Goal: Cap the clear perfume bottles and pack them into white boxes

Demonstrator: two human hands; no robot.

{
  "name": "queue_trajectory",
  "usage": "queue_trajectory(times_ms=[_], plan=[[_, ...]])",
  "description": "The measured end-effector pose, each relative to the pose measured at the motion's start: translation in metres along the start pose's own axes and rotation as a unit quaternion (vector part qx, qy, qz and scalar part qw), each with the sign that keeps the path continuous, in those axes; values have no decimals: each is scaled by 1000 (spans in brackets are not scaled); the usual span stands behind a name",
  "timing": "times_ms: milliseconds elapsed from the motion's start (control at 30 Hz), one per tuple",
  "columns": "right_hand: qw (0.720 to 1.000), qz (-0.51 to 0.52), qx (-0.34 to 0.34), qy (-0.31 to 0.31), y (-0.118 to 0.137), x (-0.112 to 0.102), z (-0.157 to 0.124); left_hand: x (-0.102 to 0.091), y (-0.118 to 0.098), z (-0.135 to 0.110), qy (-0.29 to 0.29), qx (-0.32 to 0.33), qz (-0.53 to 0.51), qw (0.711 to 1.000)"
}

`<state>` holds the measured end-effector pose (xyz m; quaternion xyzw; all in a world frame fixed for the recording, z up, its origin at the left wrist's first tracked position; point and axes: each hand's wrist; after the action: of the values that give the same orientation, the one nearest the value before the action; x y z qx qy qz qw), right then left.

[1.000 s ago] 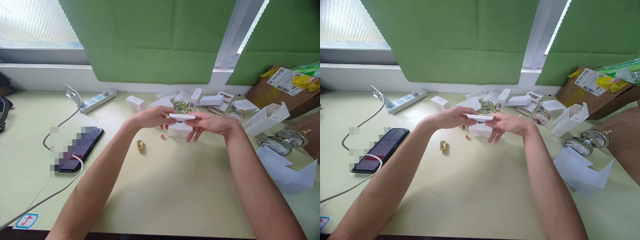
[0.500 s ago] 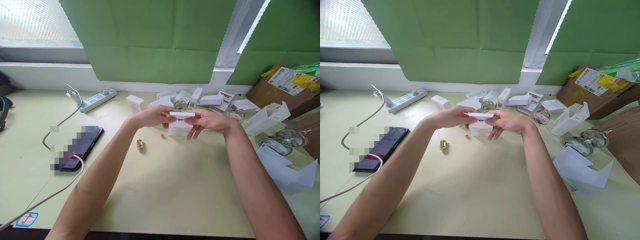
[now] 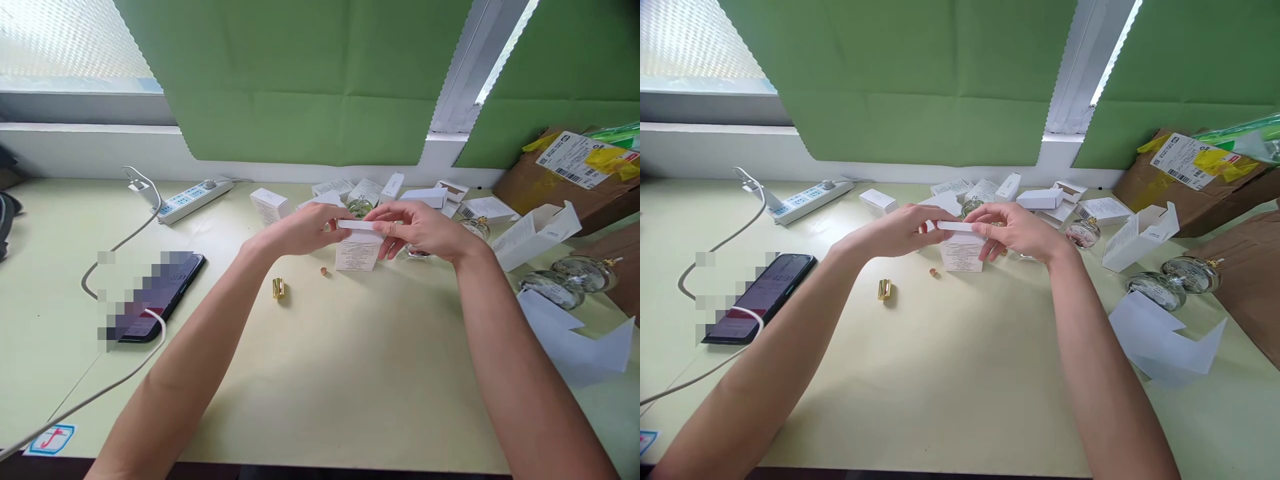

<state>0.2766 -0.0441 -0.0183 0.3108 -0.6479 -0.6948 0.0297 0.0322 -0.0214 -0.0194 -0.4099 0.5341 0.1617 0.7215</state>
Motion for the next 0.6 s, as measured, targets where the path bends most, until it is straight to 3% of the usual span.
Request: queue_trajectory(times_ms=[200, 600], plan=[[999, -28, -33, -1, -6, -1, 1, -3, -2, -2, 0, 33, 23, 999], [999, -30, -22, -10, -4, 1, 2, -3, -5, -1, -13, 75, 60, 995]])
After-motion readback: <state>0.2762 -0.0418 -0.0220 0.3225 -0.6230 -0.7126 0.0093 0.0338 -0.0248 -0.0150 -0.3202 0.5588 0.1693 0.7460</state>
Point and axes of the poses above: each hand's wrist, its own z-axis towards the middle knuckle, its own x-axis out of the palm, y = z × x, and after that the axes turned 4 degrees about -x, right-handed
